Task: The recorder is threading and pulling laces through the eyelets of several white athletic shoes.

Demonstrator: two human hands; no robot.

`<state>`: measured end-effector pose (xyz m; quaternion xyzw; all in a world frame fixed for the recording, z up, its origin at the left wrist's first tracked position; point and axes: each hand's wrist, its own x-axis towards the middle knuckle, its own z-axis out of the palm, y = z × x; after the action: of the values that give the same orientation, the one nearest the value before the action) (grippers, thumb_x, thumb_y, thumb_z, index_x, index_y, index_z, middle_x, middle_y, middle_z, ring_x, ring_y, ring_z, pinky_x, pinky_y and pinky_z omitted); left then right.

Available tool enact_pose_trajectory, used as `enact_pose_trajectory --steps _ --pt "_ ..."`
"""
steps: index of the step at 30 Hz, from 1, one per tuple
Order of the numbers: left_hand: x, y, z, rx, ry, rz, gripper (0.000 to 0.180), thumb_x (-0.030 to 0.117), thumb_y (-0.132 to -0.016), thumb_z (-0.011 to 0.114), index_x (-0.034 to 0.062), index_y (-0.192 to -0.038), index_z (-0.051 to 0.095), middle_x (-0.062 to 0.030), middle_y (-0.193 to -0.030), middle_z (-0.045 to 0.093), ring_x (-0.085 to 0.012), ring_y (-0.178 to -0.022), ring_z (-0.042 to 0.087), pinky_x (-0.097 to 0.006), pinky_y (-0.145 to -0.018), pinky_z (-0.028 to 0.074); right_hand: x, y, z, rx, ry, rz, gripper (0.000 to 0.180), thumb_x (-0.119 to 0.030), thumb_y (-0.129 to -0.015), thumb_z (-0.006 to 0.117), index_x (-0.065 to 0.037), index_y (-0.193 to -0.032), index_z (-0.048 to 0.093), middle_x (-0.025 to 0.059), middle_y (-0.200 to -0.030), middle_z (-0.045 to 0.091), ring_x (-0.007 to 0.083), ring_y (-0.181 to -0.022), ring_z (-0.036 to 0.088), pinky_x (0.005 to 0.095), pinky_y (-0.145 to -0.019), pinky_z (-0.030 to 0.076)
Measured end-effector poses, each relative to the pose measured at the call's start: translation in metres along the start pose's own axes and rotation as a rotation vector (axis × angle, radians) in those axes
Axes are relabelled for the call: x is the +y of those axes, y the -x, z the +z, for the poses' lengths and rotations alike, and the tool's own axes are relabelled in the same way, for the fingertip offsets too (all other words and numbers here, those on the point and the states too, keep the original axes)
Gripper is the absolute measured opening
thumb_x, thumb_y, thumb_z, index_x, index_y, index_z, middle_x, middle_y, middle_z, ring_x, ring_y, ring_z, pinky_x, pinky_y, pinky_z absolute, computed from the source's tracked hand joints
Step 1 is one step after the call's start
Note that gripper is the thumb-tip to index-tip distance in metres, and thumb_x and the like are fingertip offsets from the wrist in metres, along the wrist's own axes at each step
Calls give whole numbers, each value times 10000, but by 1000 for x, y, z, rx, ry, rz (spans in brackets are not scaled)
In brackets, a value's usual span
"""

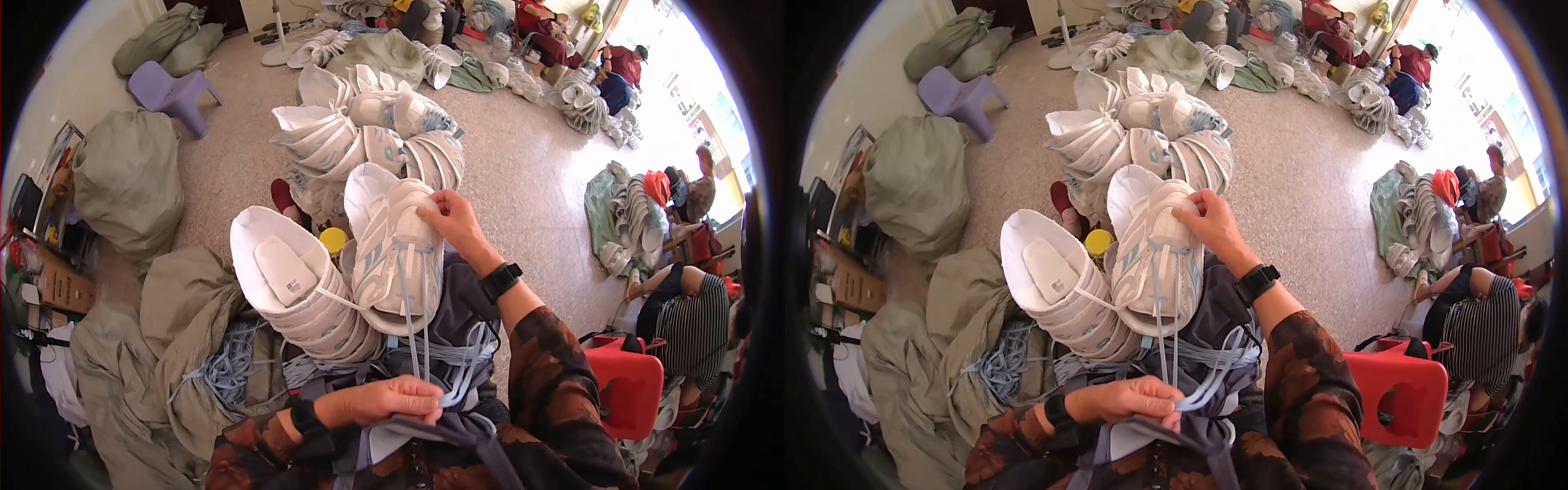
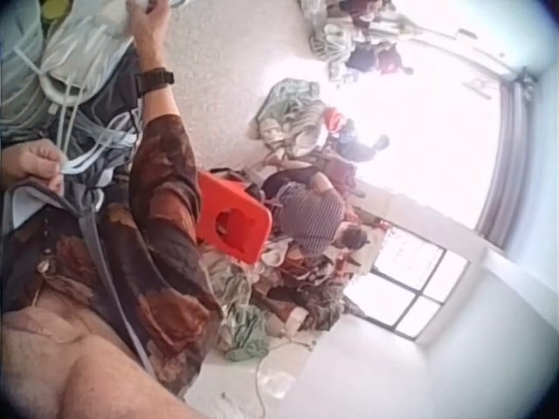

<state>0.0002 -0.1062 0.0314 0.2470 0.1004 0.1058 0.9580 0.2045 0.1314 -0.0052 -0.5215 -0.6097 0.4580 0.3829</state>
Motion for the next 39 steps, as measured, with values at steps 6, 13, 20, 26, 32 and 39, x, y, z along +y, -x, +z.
enact_pose_trajectory --steps 6,13,20,26,32,39 --pt "21 2 7 136 -151 129 267 246 -1046 547 9 -971 644 -17 -801 628 -83 -715 558 -226 -682 445 15 6 -14 284 400 -433 346 -241 -897 731 29 -1098 648 64 -898 673 148 -785 631 293 -706 530" --pt "55 3 12 553 -1411 472 218 187 -1002 582 14 -869 587 -137 -739 608 -325 -626 574 -377 -576 436 -102 121 -39 -662 -266 150 266 -195 -956 661 -13 -1150 651 19 -884 682 59 -702 599 205 -645 494" --pt "59 -28 9 509 -1479 479 185 191 -997 570 22 -921 570 -190 -782 587 -417 -745 585 -469 -655 451 -90 176 -80 -754 -19 293 177 -161 -967 637 -3 -1008 705 25 -680 611 76 -628 588 255 -560 469" --pt "54 -32 -14 585 -1443 719 227 207 -1005 569 6 -900 548 -189 -778 552 -430 -774 551 -450 -682 443 -89 158 -125 -466 -253 122 203 -144 -964 628 42 -1018 687 37 -732 631 95 -658 600 248 -603 491" --pt "65 -29 6 573 -1268 656 286 241 -1041 540 1 -885 552 -116 -695 502 -259 -671 546 -364 -631 430 -43 75 -60 98 242 -252 337 -200 -931 682 33 -1169 633 103 -984 661 189 -906 655 339 -801 531" --pt "55 -14 1 594 -828 508 325 280 -1057 522 13 -879 577 16 -632 446 -105 -594 460 -297 -599 424 -30 12 22 164 510 -361 415 -346 -881 716 36 -1023 637 228 -997 665 402 -931 653 436 -836 520"
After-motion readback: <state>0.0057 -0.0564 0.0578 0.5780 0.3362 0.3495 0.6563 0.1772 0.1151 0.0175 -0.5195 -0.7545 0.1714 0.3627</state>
